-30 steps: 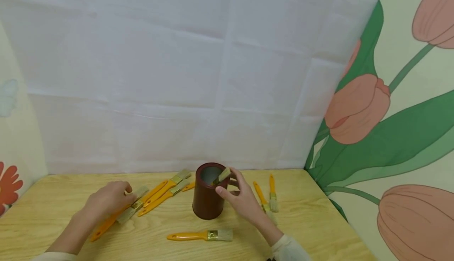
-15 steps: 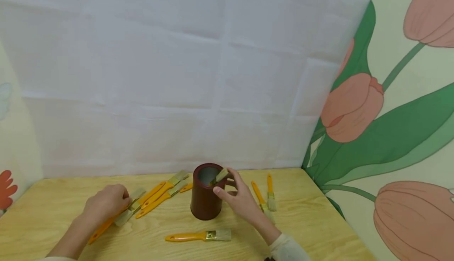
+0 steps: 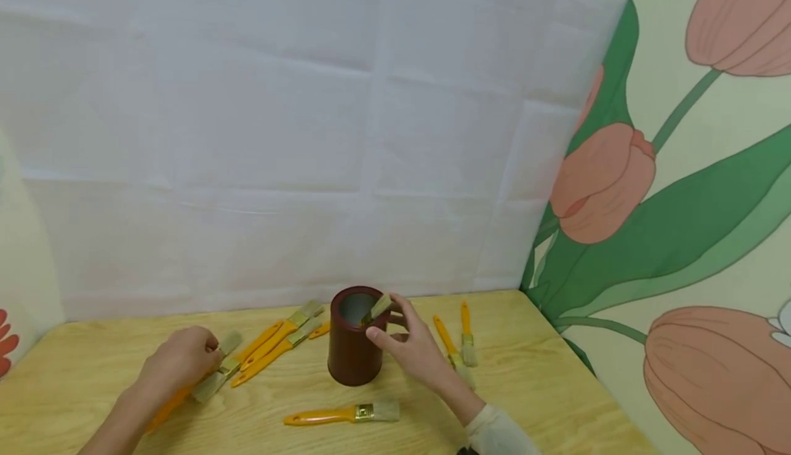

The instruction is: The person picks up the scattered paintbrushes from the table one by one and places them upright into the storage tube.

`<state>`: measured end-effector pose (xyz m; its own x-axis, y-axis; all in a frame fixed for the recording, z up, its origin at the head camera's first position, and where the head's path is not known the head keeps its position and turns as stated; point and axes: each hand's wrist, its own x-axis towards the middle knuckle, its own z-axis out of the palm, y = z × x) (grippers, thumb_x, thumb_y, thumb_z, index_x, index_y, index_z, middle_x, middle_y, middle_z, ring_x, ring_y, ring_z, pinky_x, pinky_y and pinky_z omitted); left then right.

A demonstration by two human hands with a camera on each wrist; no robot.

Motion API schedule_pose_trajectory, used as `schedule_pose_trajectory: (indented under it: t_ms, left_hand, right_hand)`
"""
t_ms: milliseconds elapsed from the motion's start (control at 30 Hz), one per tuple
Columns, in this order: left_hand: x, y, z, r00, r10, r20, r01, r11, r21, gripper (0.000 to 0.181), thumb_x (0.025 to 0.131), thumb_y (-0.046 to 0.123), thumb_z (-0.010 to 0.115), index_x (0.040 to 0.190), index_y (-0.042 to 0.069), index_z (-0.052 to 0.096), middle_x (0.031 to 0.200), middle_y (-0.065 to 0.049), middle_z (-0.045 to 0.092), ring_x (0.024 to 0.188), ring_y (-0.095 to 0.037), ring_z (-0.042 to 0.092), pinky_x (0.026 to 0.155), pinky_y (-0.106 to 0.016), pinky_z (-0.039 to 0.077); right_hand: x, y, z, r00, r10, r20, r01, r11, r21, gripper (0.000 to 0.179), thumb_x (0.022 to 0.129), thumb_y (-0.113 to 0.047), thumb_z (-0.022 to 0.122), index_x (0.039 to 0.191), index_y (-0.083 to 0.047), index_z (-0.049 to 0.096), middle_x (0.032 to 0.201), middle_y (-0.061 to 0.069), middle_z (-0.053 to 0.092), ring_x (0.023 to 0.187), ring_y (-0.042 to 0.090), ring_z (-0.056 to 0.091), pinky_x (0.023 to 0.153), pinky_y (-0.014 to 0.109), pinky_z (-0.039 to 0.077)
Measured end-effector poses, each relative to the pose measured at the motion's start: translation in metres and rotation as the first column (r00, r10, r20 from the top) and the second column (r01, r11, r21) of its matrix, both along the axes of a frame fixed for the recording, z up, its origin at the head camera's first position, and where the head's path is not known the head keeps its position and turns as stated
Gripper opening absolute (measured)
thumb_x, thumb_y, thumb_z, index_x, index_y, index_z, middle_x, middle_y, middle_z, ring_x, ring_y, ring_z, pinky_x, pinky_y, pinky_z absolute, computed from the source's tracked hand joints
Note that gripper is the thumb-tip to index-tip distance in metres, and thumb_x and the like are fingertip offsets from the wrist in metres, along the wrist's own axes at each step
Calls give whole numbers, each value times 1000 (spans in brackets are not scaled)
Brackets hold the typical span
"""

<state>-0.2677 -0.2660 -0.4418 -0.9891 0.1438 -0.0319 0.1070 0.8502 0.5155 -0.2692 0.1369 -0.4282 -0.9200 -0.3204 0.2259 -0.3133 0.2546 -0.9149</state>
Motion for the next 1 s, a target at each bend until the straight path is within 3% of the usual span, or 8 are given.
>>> schedule_pose_trajectory:
  t_ms: [233, 433, 700, 1000]
  left_hand:
    - [-4, -2, 0, 999, -19, -38, 21, 998, 53, 25, 96, 7, 67, 109, -15, 65, 96, -16, 68, 86, -35, 65, 70, -48, 55]
    - [-4, 0, 7, 996, -17, -92, 22, 998, 51, 25, 96, 8, 68, 110, -13, 66, 93, -11, 67, 84, -32, 64, 69, -48, 54]
    - [3, 9, 26, 990, -5, -144, 15, 997, 70, 26, 96, 7, 69, 112, -14, 65, 92, -11, 67, 80, -28, 64, 65, -44, 54]
    - [17, 25, 50, 962, 13, -273, 10, 997, 83, 28, 95, 8, 71, 114, -11, 65, 92, -9, 69, 80, -29, 66, 66, -46, 55]
  right_hand:
    - [0, 1, 3, 1000, -7, -2, 7, 1000, 4, 71, 98, -43, 70, 158, -31, 33, 150, 4, 45, 131, 24, 50, 94, 39, 52]
    - [0, 2, 4, 1000, -6, -21, 6, 1000, 3, 70, 98, -42, 70, 157, -31, 34, 149, 2, 45, 131, 23, 49, 94, 38, 52]
    - [1, 1, 5, 1000, -17, -22, 17, 1000, 17, 74, 97, -44, 71, 158, -29, 32, 150, 3, 45, 132, 23, 49, 95, 38, 51]
    - [-1, -1, 0, 1000, -9, -19, 9, 1000, 19, 74, 97, -45, 70, 158, -29, 32, 150, 3, 44, 132, 22, 49, 95, 37, 51]
